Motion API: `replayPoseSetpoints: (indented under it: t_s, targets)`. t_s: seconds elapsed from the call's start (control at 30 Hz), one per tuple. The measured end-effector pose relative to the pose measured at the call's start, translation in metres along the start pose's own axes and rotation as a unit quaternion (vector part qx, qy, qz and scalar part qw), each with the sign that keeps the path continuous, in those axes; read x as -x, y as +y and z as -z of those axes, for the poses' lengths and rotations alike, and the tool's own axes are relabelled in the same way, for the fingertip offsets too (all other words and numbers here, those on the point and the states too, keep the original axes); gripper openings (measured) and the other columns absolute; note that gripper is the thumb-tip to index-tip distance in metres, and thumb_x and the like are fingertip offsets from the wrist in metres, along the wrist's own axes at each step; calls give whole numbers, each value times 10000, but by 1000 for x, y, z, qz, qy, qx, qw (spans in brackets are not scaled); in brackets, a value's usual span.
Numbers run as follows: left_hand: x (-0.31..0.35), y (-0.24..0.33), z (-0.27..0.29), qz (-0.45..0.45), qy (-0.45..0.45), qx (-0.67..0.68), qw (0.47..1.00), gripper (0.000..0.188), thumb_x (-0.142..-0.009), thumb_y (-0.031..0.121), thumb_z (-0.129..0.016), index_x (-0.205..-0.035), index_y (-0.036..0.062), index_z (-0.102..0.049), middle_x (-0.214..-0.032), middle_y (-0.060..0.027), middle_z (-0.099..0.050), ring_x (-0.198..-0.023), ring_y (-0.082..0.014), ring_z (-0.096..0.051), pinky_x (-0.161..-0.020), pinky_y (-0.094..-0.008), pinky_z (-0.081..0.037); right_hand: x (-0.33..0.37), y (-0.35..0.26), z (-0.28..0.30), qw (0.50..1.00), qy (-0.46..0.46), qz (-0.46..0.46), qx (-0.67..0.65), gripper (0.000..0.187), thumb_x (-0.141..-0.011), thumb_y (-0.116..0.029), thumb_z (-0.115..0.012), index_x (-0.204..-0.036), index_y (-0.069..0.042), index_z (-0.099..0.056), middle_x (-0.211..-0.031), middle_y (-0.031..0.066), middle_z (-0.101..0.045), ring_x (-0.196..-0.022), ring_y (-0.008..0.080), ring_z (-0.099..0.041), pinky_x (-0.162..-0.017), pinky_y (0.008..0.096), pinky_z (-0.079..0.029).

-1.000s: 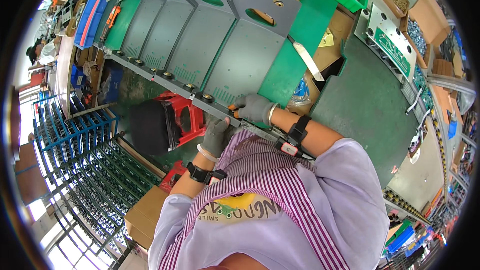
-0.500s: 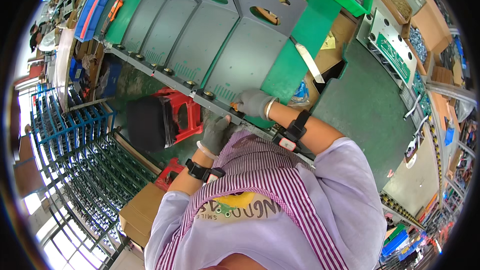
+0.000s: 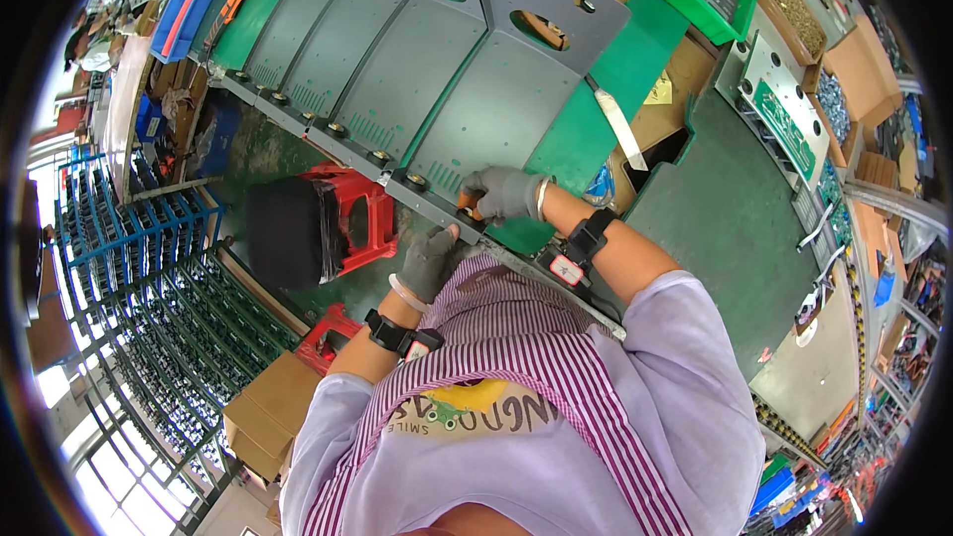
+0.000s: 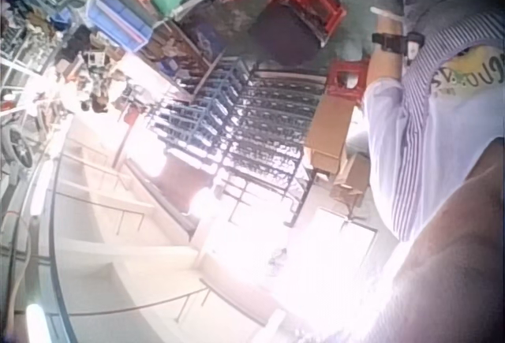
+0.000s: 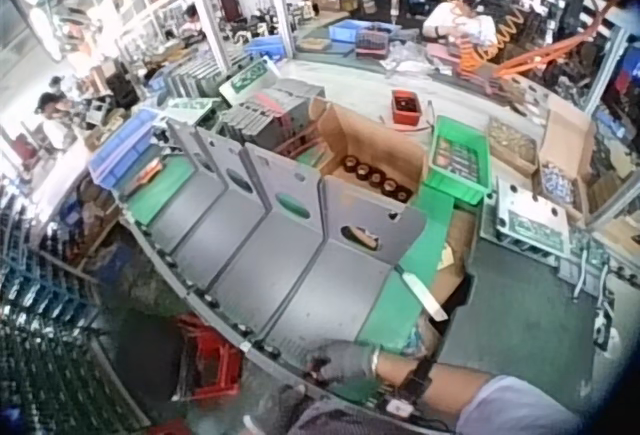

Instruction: Manually assemble and secure components onto metal inverter chassis frames using screws and a power driver.

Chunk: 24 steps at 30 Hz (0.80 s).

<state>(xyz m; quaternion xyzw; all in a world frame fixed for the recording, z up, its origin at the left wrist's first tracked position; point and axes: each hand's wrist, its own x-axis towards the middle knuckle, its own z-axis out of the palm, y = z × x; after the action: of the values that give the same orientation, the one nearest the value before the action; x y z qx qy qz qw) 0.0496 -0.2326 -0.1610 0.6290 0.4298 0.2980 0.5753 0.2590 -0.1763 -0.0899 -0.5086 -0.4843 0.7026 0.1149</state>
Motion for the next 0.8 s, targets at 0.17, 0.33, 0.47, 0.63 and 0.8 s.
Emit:
replayPoseSetpoints:
  t_s: [0.17,0.33,0.47,0.63,0.8]
  targets:
    - [-4,28,7,-2,-62,-78,995,209,-757,136,-649,-854,-25,-556,-670,-140,-570,-588,-240,-576,-507,-312,-460,-5,1,2,986,-38,116,112,343,-653,-37,-499,-985,32,-544,-843,111,-563,-564,154,-545,-543,277,-483]
    - [-11,75,9,298,-24,375,877,300,-861,175,-499,-967,-106,-488,-897,-165,-556,-823,-218,-575,-726,-310,-493,0,-2,1,999,-18,22,25,330,-698,-67,-555,-1018,10,-553,-827,121,-598,-630,167,-592,-530,277,-487]
    - [-11,71,10,315,-36,416,852,372,-870,180,-465,-1079,-126,-430,-1023,-180,-534,-914,-248,-561,-817,-329,-478,-3,-15,-1,991,-11,-97,88,310,-774,-200,-548,-1009,1,-562,-713,94,-598,-504,167,-564,-461,278,-469]
    - [-4,31,2,112,-30,110,987,162,-853,108,-520,-871,-51,-549,-719,-125,-561,-628,-172,-564,-544,-278,-488,-4,-20,-6,986,24,-106,128,332,-777,-223,-530,-1013,9,-560,-675,86,-592,-448,166,-537,-444,267,-461]
    - [-5,31,2,65,-12,63,996,169,-856,115,-518,-857,-51,-551,-710,-129,-560,-612,-167,-567,-522,-270,-489,1,-11,5,997,-49,-53,0,387,-749,-195,-512,-1028,73,-521,-706,103,-577,-492,152,-542,-391,272,-426]
